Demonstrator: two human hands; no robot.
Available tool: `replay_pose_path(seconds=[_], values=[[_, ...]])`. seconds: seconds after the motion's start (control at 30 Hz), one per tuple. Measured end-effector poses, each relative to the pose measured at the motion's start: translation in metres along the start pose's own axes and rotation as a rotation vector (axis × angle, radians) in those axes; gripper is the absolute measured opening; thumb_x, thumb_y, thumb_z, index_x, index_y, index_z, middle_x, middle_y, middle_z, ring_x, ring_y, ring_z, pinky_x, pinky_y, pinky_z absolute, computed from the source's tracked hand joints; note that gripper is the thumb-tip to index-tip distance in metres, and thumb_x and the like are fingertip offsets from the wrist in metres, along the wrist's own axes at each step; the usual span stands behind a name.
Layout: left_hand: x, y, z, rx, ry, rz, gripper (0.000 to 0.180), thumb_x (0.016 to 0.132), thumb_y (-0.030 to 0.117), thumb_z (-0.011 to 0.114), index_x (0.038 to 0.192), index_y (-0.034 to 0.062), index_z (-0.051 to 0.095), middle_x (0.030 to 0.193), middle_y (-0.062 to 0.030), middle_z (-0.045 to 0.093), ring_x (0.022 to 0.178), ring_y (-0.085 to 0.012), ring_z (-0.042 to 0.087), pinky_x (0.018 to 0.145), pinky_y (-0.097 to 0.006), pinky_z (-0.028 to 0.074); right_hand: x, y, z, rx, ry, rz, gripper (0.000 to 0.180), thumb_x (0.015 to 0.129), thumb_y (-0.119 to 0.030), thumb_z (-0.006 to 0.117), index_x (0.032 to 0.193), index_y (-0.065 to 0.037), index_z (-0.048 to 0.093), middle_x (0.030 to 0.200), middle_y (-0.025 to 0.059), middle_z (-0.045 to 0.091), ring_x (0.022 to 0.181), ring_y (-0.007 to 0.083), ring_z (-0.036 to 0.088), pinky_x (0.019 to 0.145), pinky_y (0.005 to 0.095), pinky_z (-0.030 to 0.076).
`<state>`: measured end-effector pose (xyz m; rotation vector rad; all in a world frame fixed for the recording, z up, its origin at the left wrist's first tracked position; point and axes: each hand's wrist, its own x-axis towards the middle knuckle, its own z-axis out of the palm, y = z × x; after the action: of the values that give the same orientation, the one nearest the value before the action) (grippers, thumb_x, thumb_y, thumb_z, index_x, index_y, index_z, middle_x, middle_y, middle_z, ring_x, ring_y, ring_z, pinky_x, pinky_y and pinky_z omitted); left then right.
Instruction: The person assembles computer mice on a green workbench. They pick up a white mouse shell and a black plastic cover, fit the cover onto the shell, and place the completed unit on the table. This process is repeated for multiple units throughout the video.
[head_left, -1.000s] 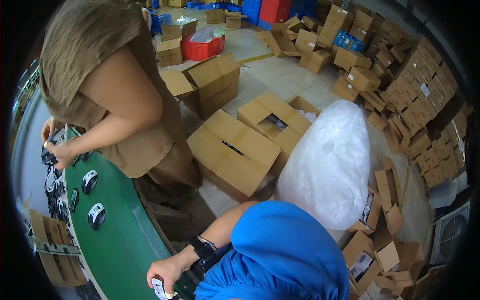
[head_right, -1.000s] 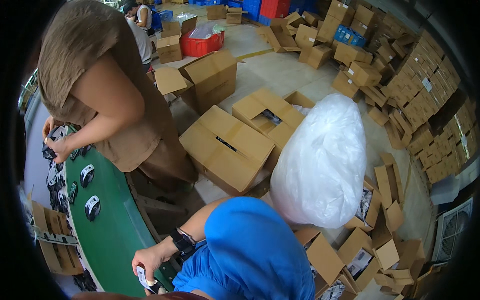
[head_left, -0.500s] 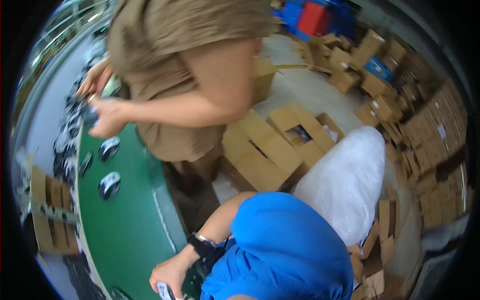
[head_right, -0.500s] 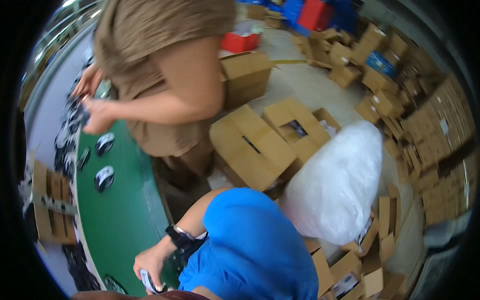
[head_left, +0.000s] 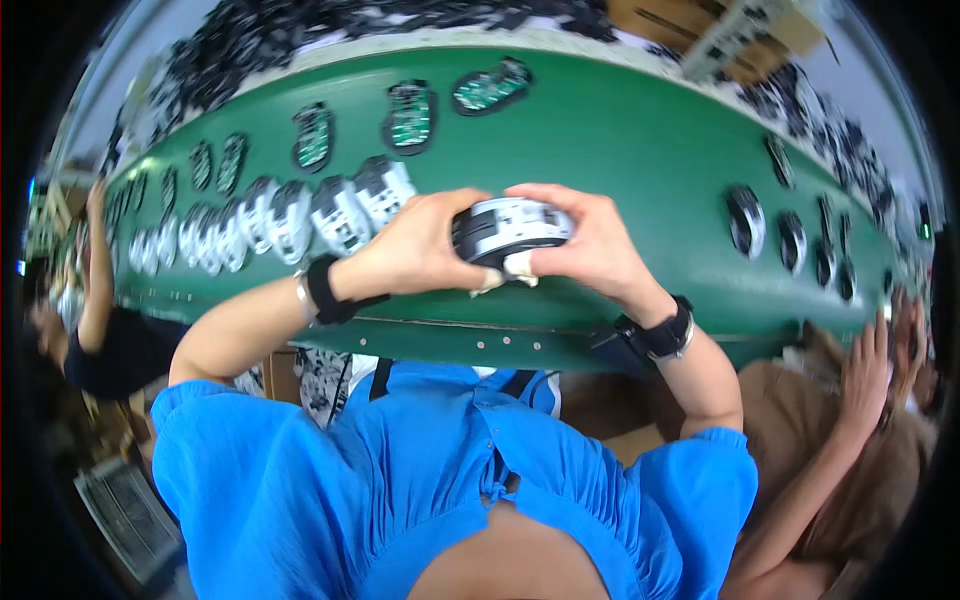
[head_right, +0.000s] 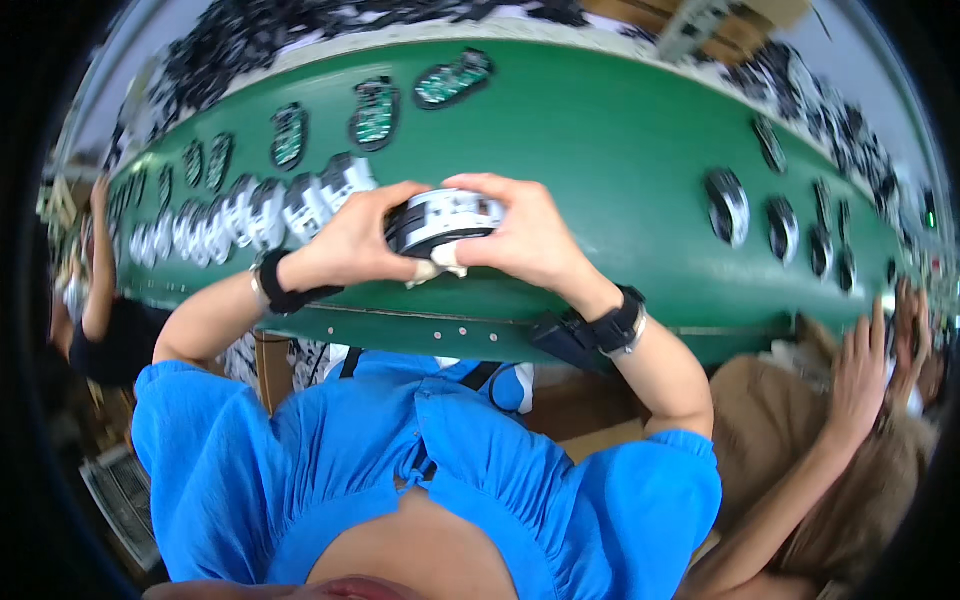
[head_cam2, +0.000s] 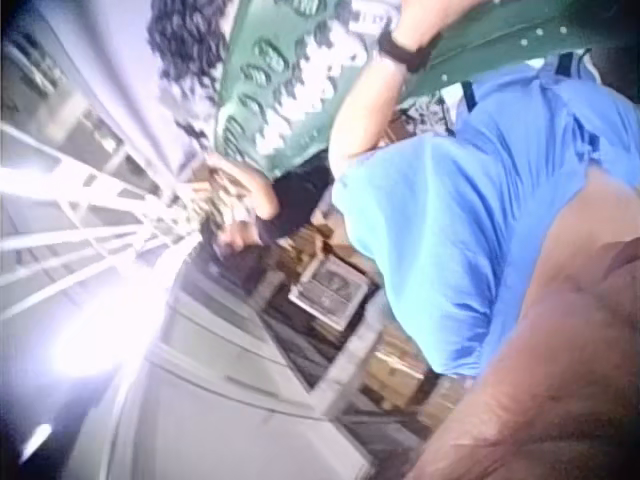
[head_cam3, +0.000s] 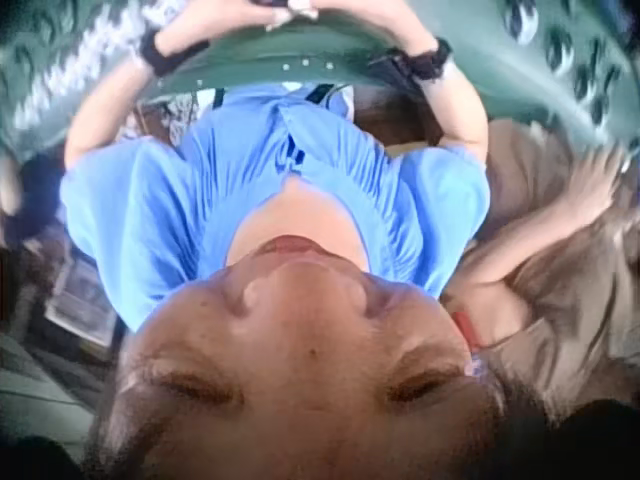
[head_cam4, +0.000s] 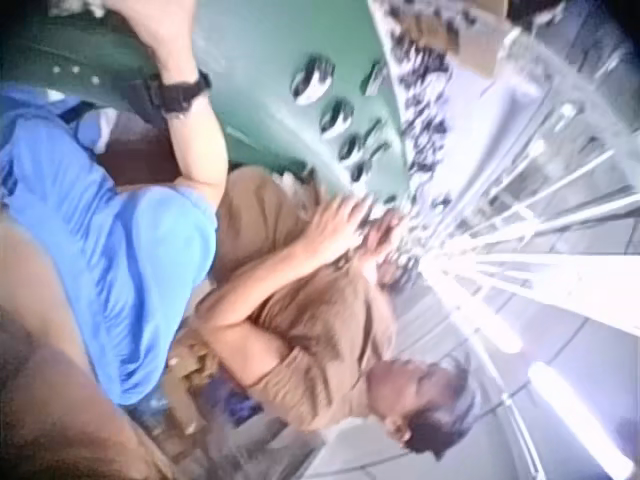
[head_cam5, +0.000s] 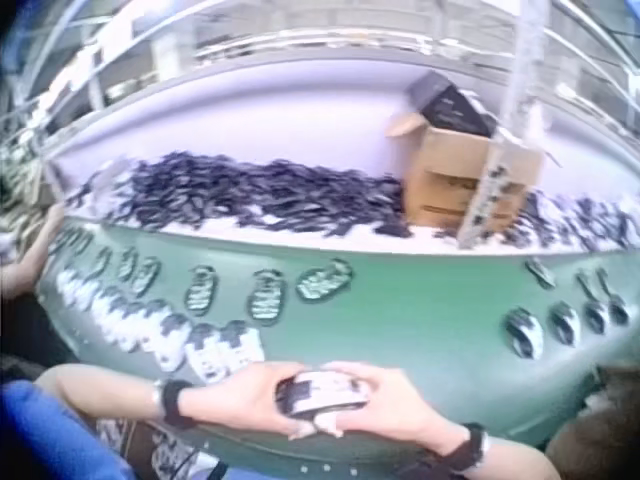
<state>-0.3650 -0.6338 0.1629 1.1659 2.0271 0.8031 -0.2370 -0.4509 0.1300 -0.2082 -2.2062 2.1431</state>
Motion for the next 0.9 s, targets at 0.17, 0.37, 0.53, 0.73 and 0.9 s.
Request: replay_pose_path(seconds=[0.17,0.37,0.53,0.73,0.9], values=[[0.003,0.0,0.013,0.132,0.433,0.352,0.088,0.058,0.019,0.085,0.135,0.0002,0.044,0.129,-0.0173,0.053,0.118,-0.0342,0.053,0.101,-0.041,0.043,0.002,-0.007,-0.013,-0.35,0.1,-0.507,0.075,0.054,-0.005,0.079,0.125,-0.002,0.057,0.121,0.0146,0.06,0.109,0.029,0.06,0.094,0.0368,0.048],[-0.019,0.008,0.032,0.558,0.661,0.289,0.09,0.054,0.019,0.085,0.134,0.0022,0.046,0.113,-0.0172,0.061,0.105,-0.0355,0.058,0.097,-0.043,0.044,0.008,-0.012,-0.02,-0.696,0.039,-0.772,0.082,0.052,-0.006,0.08,0.13,-0.006,0.054,0.12,0.016,0.059,0.111,0.0369,0.056,0.1,0.0433,0.043],[-0.016,0.002,0.054,-0.067,0.602,0.051,0.094,0.061,0.01,0.084,0.144,0.0044,0.037,0.116,-0.0177,0.061,0.109,-0.0295,0.06,0.097,-0.038,0.046,0.012,0.005,-0.019,-0.567,-0.006,-0.459,0.068,0.053,-0.011,0.081,0.118,-0.005,0.061,0.116,0.0135,0.061,0.107,0.0308,0.058,0.096,0.0407,0.044],[-0.05,-0.036,0.027,0.244,0.63,0.027,0.081,0.065,0.005,0.079,0.138,0.0049,0.045,0.139,-0.0167,0.048,0.128,-0.0314,0.046,0.108,-0.04,0.036,-0.028,0.047,-0.071,-0.627,0.459,-0.169,0.064,0.06,-0.02,0.083,0.117,-0.002,0.06,0.11,0.0148,0.062,0.102,0.0296,0.06,0.088,0.038,0.049],[-0.057,-0.066,0.025,0.459,0.58,-0.019,0.081,0.064,0.01,0.08,0.137,0.0101,0.048,0.139,-0.017,0.045,0.134,-0.0373,0.035,0.111,-0.047,0.028,-0.063,0.053,-0.107,-1.285,0.725,0.056,0.061,0.065,-0.035,0.08,0.113,-0.003,0.06,0.107,0.0146,0.062,0.099,0.031,0.058,0.09,0.0426,0.042]])
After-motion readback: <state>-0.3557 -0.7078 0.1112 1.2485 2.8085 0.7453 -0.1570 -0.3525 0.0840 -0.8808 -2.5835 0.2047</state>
